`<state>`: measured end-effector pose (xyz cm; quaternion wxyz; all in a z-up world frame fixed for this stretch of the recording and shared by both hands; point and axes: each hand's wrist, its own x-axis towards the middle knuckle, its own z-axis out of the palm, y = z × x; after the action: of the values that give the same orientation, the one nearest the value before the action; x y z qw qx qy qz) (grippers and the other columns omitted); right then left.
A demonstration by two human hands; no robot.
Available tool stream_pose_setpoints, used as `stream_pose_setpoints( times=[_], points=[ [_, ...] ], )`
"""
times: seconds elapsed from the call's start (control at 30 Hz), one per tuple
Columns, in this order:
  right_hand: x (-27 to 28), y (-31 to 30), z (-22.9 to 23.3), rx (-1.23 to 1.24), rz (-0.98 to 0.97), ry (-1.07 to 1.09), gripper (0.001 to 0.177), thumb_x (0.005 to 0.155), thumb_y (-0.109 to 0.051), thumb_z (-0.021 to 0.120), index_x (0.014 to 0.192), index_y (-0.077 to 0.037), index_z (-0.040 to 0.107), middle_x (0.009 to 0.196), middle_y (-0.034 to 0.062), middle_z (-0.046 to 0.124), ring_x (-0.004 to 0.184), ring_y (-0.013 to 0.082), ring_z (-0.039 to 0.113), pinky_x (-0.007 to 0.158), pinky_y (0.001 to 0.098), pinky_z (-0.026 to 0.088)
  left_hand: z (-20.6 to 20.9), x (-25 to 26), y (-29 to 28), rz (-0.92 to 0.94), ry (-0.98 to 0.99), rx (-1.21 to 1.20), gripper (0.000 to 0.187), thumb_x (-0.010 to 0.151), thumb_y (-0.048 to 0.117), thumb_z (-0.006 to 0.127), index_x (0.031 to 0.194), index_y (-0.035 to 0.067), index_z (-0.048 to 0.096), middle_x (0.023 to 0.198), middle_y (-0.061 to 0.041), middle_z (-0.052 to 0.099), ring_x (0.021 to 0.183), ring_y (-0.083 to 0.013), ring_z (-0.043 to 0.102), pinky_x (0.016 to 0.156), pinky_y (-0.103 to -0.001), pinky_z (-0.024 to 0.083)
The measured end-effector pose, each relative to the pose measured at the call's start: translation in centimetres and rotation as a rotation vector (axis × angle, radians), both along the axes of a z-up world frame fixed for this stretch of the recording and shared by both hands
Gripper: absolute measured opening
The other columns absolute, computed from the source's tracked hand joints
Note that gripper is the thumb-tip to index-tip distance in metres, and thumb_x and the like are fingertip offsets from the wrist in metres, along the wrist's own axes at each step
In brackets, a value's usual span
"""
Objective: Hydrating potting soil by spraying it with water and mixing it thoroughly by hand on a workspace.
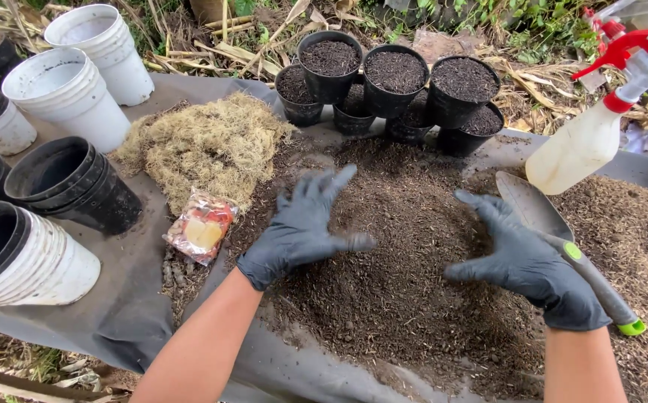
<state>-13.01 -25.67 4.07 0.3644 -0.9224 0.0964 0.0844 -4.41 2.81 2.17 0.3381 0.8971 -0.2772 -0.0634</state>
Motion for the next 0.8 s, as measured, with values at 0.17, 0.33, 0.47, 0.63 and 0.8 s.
stream_pose_setpoints(
  times=[0.17,0.33,0.47,0.63,0.8],
  points=[
    [1.7,2.0,-2.2,-0.310,0.075,0.178,0.139,0.044,-0.048,0.107,0.160,-0.048,0.031,0.160,0.0149,0.032,0.140,0.0545,0.041,0.120,0.0612,0.037,1.3,-1.5,-1.4,-0.144,0.069,0.402,0.142,0.056,0.085,0.073,0.167,0.031,0.003,0.165,-0.016,0.028,0.149,-0.0523,0.022,0.116,-0.074,0.015],
    [0.4,5.6,-4.2,0.228,-0.125,-0.081,0.098,0.057,-0.012,0.093,0.146,-0.023,0.052,0.144,0.0177,0.048,0.131,0.0396,0.051,0.106,0.0528,0.050,-0.6,-1.2,-1.8,-0.097,0.096,0.117,0.088,0.064,0.050,0.084,0.145,0.034,0.052,0.139,-0.005,0.054,0.125,-0.0421,0.057,0.103,-0.053,0.050],
    [0.4,6.7,-2.0,0.570,-0.131,-0.232,0.083,0.064,0.007,0.089,0.139,-0.013,0.061,0.137,0.0171,0.061,0.125,0.0293,0.058,0.104,0.0471,0.053,-1.9,-1.5,-2.3,-0.036,0.253,-0.493,0.054,0.072,0.023,0.087,0.123,0.030,0.070,0.118,-0.002,0.069,0.118,-0.0274,0.066,0.102,-0.038,0.053],
    [0.7,3.7,0.7,0.496,-0.086,-0.135,0.092,0.070,0.022,0.064,0.153,-0.013,0.047,0.148,0.0223,0.053,0.134,0.0410,0.051,0.111,0.0586,0.043,-1.4,1.0,-0.3,0.070,0.120,-0.423,0.070,0.078,0.003,0.064,0.145,0.020,0.052,0.131,-0.014,0.060,0.122,-0.0372,0.054,0.104,-0.045,0.047],
    [5.4,0.0,-4.3,0.254,-0.126,-0.107,0.055,0.102,-0.032,0.051,0.154,-0.016,0.046,0.155,0.0216,0.046,0.146,0.0426,0.039,0.116,0.0613,0.035,-3.0,2.1,0.6,0.149,0.104,-0.217,0.063,0.099,0.039,0.059,0.158,0.027,0.042,0.147,-0.022,0.055,0.142,-0.0456,0.045,0.119,-0.059,0.031]
  ],
)
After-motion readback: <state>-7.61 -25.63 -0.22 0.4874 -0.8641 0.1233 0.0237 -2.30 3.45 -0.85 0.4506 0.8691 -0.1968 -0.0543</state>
